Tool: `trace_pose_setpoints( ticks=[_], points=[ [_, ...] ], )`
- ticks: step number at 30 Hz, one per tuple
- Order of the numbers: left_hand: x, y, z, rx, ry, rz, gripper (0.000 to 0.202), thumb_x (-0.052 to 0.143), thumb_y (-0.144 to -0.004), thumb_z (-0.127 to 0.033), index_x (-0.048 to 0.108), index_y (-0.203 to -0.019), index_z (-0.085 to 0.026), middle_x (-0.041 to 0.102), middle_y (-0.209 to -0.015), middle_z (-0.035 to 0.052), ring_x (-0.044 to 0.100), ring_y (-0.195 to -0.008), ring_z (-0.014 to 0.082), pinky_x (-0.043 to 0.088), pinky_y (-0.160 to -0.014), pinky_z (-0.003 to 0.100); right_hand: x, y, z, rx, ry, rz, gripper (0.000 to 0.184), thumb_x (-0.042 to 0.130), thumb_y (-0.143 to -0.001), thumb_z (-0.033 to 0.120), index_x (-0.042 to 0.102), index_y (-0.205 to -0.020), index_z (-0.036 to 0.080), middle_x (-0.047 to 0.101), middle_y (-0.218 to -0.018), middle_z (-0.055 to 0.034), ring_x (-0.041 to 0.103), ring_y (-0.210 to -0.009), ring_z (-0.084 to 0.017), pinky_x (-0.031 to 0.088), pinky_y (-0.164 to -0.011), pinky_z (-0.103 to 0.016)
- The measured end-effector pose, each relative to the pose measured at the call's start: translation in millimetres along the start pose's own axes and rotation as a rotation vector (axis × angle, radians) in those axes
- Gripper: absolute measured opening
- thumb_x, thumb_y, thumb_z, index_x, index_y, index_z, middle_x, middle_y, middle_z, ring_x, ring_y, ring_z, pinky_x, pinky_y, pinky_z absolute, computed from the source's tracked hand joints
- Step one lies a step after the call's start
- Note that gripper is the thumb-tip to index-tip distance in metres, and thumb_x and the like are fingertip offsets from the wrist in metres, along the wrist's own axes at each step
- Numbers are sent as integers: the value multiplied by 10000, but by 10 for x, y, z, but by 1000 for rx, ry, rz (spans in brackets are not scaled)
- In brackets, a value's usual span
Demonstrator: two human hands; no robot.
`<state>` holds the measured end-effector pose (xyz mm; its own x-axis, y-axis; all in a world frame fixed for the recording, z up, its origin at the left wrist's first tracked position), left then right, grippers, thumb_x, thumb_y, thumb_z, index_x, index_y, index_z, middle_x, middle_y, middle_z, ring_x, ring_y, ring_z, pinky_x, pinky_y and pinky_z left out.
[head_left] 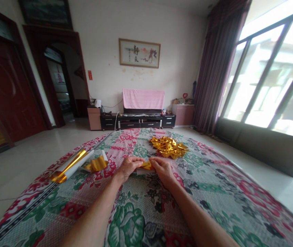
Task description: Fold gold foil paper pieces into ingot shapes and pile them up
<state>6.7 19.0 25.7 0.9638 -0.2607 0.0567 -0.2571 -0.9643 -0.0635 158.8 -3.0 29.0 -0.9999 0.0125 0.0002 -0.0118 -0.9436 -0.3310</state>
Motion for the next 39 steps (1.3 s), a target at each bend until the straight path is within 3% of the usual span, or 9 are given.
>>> trace_pose_setpoints(
  ticks=[10,17,32,35,39],
  points=[
    [-37,-41,63,12,-57,-12,256,662,-601,-269,683,-809,-122,660,-653,26,551,-566,106,405,-578,219,-9,10,16,9,26,-26,413,593,-687,479,691,-868,121,572,-598,-10,460,-535,-102,347,-489,-204],
    [-27,-13,28,5,-57,-25,241,671,-585,-262,691,-779,-120,639,-603,10,523,-531,91,389,-559,210,-7,5,-5,21,14,-16,370,602,-688,452,695,-846,131,582,-618,-3,470,-549,-104,349,-504,-206],
    [7,13,-52,29,-3,-59,270,678,-562,-196,676,-820,-118,660,-688,9,556,-584,89,432,-609,209,-17,-10,5,-12,41,-17,355,580,-702,432,694,-850,130,594,-638,-11,476,-565,-111,370,-520,-212],
    [12,19,-63,25,-14,-71,260,679,-559,-189,677,-809,-118,666,-699,14,568,-597,95,443,-626,218,-25,-17,5,-27,68,-15,346,582,-692,435,695,-826,137,622,-705,-28,505,-610,-128,390,-539,-218],
    [35,15,-101,59,-75,-92,239,670,-563,-181,680,-793,-118,668,-683,16,574,-597,107,456,-626,228,-32,-20,-12,2,69,-2,356,574,-686,432,676,-870,145,607,-653,-15,496,-566,-119,392,-521,-218]
  ],
)
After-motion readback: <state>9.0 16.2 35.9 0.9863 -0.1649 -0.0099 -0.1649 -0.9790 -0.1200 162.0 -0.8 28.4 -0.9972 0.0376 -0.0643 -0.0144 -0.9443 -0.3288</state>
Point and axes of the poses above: each hand's wrist, its own y-axis away from the middle knuckle, its own x-axis out of the palm, z = x × y, the point moved 5 cm from there along -y, towards the middle knuckle
